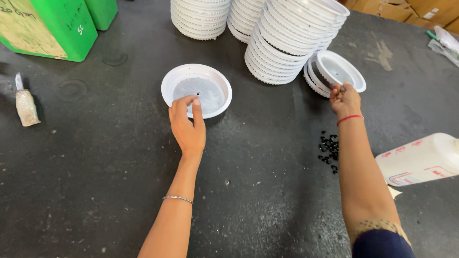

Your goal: The person assembles white plastic light fixture components by inserting small black fasteners into pre-drilled holes on the underside of circular parts. They unwrap parts from plastic, insert fasteners, separate stacked components, and wipe the interior of one part with a cloth. The person handles multiple parts and fasteners on a dark workbench.

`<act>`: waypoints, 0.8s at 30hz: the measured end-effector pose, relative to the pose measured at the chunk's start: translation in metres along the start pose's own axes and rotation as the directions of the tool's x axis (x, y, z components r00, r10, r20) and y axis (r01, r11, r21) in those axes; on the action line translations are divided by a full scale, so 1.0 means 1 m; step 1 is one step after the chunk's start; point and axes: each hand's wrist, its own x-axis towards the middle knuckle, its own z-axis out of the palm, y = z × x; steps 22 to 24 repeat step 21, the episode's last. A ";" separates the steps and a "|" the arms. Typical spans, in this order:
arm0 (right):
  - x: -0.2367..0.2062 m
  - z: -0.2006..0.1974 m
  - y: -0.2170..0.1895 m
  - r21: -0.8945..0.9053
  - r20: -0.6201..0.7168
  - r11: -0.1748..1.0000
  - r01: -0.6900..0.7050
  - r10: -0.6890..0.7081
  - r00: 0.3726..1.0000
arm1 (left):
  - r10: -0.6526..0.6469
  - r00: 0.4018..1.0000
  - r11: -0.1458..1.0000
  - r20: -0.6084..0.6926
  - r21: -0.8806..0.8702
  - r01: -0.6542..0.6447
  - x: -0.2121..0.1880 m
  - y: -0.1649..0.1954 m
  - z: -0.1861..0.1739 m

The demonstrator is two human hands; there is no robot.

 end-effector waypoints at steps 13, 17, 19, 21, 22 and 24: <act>-0.006 -0.021 -0.015 -0.736 0.032 0.677 0.029 -0.009 0.999 | 0.012 0.999 1.000 0.030 -0.027 -0.011 -0.005 0.003 -0.004; -0.019 -0.020 -0.044 -0.909 0.197 0.394 0.139 0.111 0.974 | 0.018 1.000 1.000 0.020 -0.019 -0.018 -0.009 0.002 -0.006; -0.030 -0.016 -0.078 -0.837 0.445 0.371 0.401 0.038 0.895 | 0.029 1.000 1.000 0.009 -0.008 -0.029 -0.011 0.003 -0.007; -0.042 -0.014 -0.099 -0.755 0.568 0.409 0.513 0.015 0.823 | 0.023 1.000 1.000 0.009 0.001 -0.023 -0.015 0.004 -0.009; -0.042 -0.014 -0.099 -0.755 0.568 0.409 0.513 0.015 0.823 | 0.023 1.000 1.000 0.009 0.001 -0.023 -0.015 0.004 -0.009; -0.042 -0.014 -0.099 -0.755 0.568 0.409 0.513 0.015 0.823 | 0.023 1.000 1.000 0.009 0.001 -0.023 -0.015 0.004 -0.009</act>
